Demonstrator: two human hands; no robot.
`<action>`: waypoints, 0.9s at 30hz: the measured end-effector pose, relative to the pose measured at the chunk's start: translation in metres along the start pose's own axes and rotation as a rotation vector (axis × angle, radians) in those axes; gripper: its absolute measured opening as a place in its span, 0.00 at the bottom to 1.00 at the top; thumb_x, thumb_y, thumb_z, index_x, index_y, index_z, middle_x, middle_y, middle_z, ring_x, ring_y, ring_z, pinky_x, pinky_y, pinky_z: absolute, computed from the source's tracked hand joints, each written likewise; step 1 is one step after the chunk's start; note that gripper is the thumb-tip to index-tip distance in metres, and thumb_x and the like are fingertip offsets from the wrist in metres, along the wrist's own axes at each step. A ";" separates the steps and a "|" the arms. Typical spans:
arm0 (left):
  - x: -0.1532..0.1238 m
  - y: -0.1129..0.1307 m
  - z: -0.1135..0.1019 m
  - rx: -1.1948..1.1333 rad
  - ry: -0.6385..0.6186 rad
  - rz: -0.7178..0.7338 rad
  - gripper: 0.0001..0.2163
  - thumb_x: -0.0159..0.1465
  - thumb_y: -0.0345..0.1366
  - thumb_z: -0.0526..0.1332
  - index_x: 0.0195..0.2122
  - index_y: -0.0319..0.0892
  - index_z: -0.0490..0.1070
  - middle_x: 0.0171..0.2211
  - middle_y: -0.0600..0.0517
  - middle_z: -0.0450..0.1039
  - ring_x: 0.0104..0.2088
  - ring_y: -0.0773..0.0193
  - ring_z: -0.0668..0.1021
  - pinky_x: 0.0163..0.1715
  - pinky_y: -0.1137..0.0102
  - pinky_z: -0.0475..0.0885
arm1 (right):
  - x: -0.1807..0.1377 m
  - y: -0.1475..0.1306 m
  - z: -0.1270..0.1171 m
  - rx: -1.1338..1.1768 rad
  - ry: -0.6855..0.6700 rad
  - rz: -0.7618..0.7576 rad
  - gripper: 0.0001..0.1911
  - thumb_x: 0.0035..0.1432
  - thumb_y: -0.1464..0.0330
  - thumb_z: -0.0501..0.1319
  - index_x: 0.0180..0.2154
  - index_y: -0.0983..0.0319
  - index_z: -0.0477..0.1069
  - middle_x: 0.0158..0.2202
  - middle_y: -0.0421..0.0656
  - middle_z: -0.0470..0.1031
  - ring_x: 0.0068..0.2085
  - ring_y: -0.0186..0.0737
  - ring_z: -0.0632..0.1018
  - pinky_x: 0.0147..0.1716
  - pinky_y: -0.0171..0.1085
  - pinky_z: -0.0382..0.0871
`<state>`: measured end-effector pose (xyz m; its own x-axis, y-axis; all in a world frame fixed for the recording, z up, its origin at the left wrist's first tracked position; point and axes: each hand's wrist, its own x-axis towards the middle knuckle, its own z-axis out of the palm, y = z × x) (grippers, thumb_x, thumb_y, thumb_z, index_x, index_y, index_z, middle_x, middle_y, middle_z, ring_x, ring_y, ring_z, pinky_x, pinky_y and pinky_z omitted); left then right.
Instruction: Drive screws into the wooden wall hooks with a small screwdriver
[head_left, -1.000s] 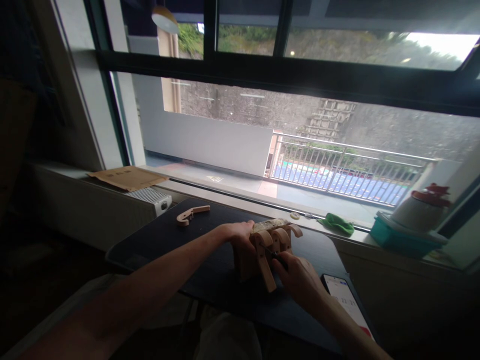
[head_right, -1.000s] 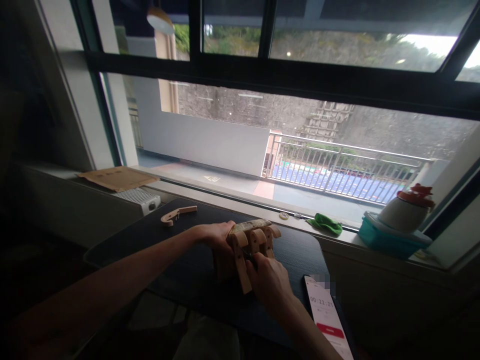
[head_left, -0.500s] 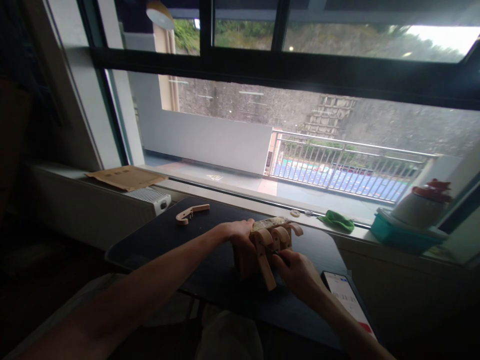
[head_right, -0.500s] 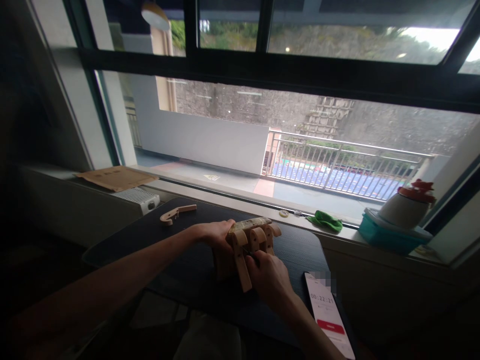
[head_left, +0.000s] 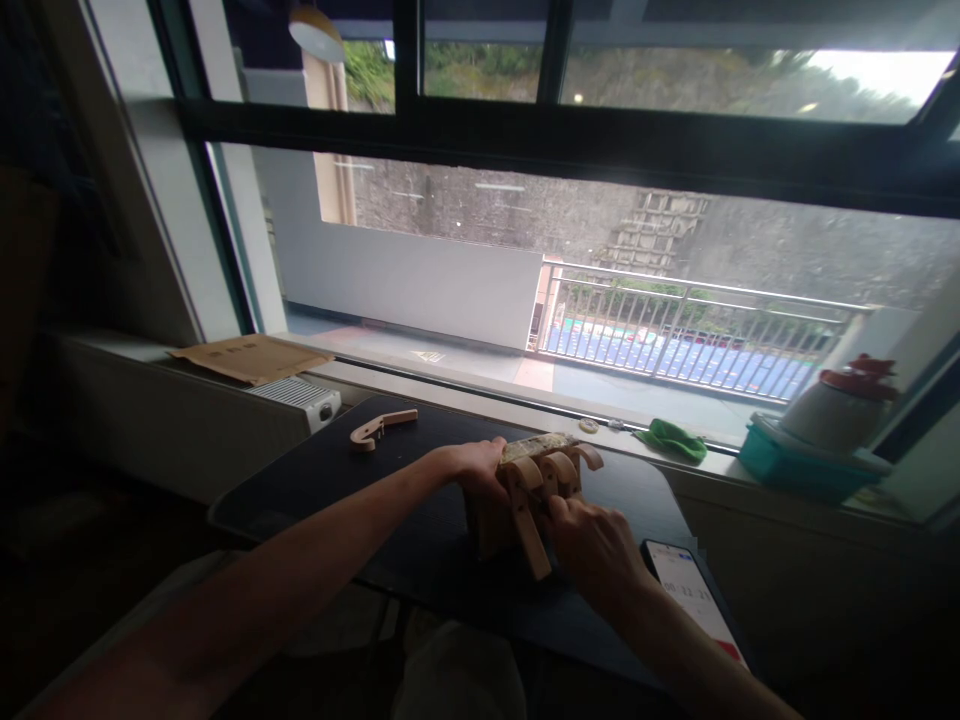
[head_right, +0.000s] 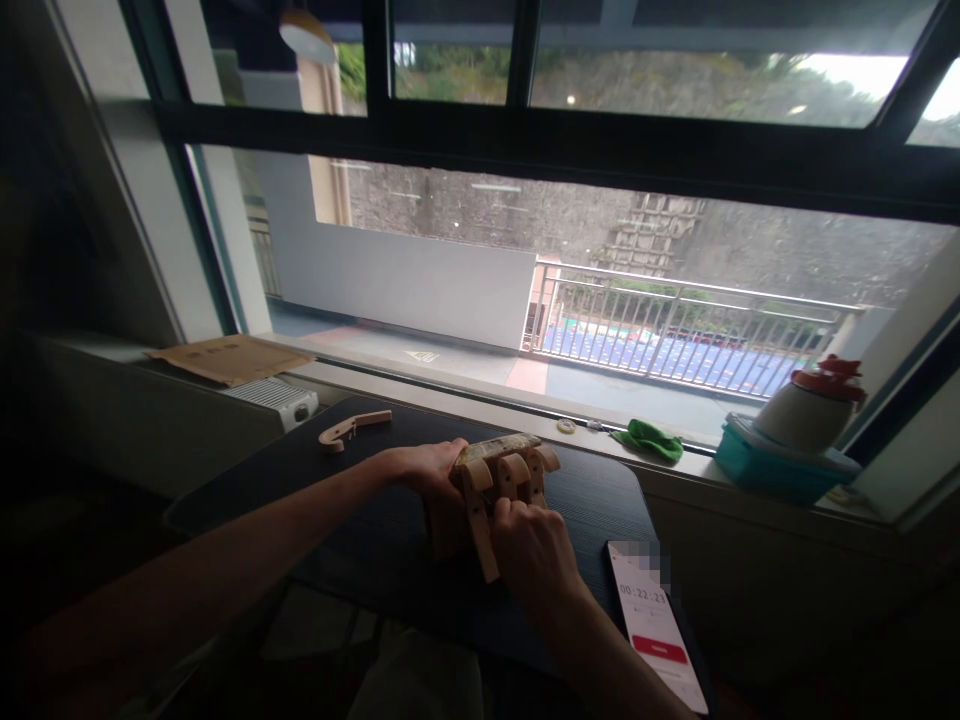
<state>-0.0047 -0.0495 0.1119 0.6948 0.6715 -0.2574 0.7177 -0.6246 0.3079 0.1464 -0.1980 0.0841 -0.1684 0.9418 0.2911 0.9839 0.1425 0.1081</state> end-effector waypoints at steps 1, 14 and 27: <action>0.000 0.000 0.000 0.002 0.001 0.000 0.37 0.42 0.47 0.68 0.51 0.38 0.57 0.49 0.41 0.69 0.49 0.47 0.73 0.40 0.66 0.71 | 0.000 0.001 0.000 0.064 -0.018 0.048 0.12 0.63 0.68 0.50 0.31 0.62 0.69 0.28 0.46 0.76 0.28 0.41 0.77 0.24 0.35 0.58; 0.002 -0.005 0.000 -0.024 -0.010 0.026 0.39 0.41 0.49 0.68 0.51 0.37 0.57 0.50 0.42 0.68 0.50 0.47 0.72 0.42 0.67 0.71 | 0.000 0.006 0.001 0.491 -0.021 0.174 0.12 0.55 0.70 0.55 0.42 0.63 0.70 0.36 0.45 0.76 0.36 0.41 0.76 0.31 0.34 0.62; 0.005 -0.009 0.000 -0.040 -0.008 0.036 0.39 0.41 0.50 0.68 0.51 0.37 0.57 0.48 0.42 0.69 0.49 0.47 0.73 0.39 0.67 0.72 | 0.004 0.018 -0.023 -0.046 -0.001 -0.112 0.13 0.60 0.73 0.51 0.45 0.58 0.68 0.31 0.41 0.75 0.29 0.42 0.77 0.22 0.36 0.58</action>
<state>-0.0078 -0.0405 0.1076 0.7205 0.6455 -0.2533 0.6901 -0.6317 0.3531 0.1625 -0.1987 0.1095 -0.2775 0.9208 0.2740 0.9550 0.2332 0.1835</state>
